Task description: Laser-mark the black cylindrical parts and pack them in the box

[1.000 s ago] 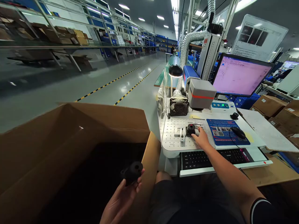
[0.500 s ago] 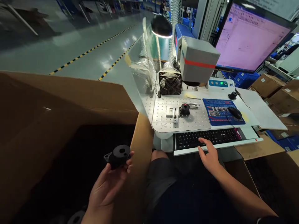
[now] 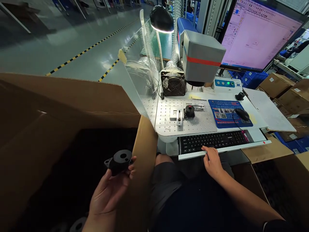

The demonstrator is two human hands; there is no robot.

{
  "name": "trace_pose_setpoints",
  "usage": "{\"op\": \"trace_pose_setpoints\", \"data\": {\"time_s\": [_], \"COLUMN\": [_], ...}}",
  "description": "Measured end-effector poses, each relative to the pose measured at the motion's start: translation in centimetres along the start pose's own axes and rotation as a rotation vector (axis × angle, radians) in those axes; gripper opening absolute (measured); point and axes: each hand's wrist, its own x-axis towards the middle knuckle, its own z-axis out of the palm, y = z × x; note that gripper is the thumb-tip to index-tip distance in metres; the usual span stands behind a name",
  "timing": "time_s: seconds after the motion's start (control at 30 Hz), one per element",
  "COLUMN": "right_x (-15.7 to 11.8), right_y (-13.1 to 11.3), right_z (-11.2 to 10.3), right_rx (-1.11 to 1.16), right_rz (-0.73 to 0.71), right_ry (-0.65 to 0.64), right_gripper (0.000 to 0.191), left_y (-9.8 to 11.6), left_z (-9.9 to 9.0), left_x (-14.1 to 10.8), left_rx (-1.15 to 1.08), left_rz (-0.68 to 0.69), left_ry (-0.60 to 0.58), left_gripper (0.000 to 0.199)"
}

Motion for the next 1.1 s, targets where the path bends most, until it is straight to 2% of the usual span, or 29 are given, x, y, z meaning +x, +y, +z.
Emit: {"op": "trace_pose_setpoints", "data": {"time_s": [0.2, 0.3, 0.47, 0.6, 0.77, 0.87, 0.93, 1.03, 1.1], "right_x": [0.3, 0.5, 0.9, 2.6, 7.4, 11.4, 14.2, 18.0, 20.0], "right_y": [0.6, 0.5, 0.2, -0.3, -0.9, -1.0, -1.0, -1.2, -1.4], "right_z": [0.2, 0.1, -0.4, -1.0, -0.9, 0.1, 1.1, 2.5, 3.2], "right_rx": [-0.033, -0.053, -0.055, -0.036, 0.009, 0.035, 0.041, 0.016, -0.017], "right_rz": [0.021, 0.002, -0.033, -0.047, -0.034, 0.004, 0.066, 0.187, 0.242], "right_ry": [-0.026, -0.031, 0.03, 0.081, 0.135, 0.142, 0.133, 0.092, 0.066], "right_gripper": [0.056, 0.052, 0.046, 0.04, 0.03, 0.032, 0.046, 0.076, 0.088], "left_y": [-0.1, 0.0, 0.2, 0.2, 0.2, 0.2, 0.2, 0.1, 0.0], "left_z": [-0.1, 0.0, 0.2, 0.0, -0.4, -0.6, -0.8, -1.2, -1.6], "left_x": [0.0, 0.0, -0.1, -0.1, -0.1, 0.0, 0.1, 0.3, 0.4], "left_rx": [-0.023, -0.008, -0.008, -0.015, -0.054, -0.071, -0.08, -0.101, -0.109], "left_rz": [0.02, 0.025, 0.015, 0.011, -0.023, -0.024, -0.038, -0.066, -0.068], "left_ry": [-0.018, -0.02, -0.011, -0.016, -0.001, -0.018, -0.034, -0.04, -0.05], "left_gripper": [0.07, 0.073, 0.082, 0.081, 0.067, 0.061, 0.06, 0.06, 0.06]}}
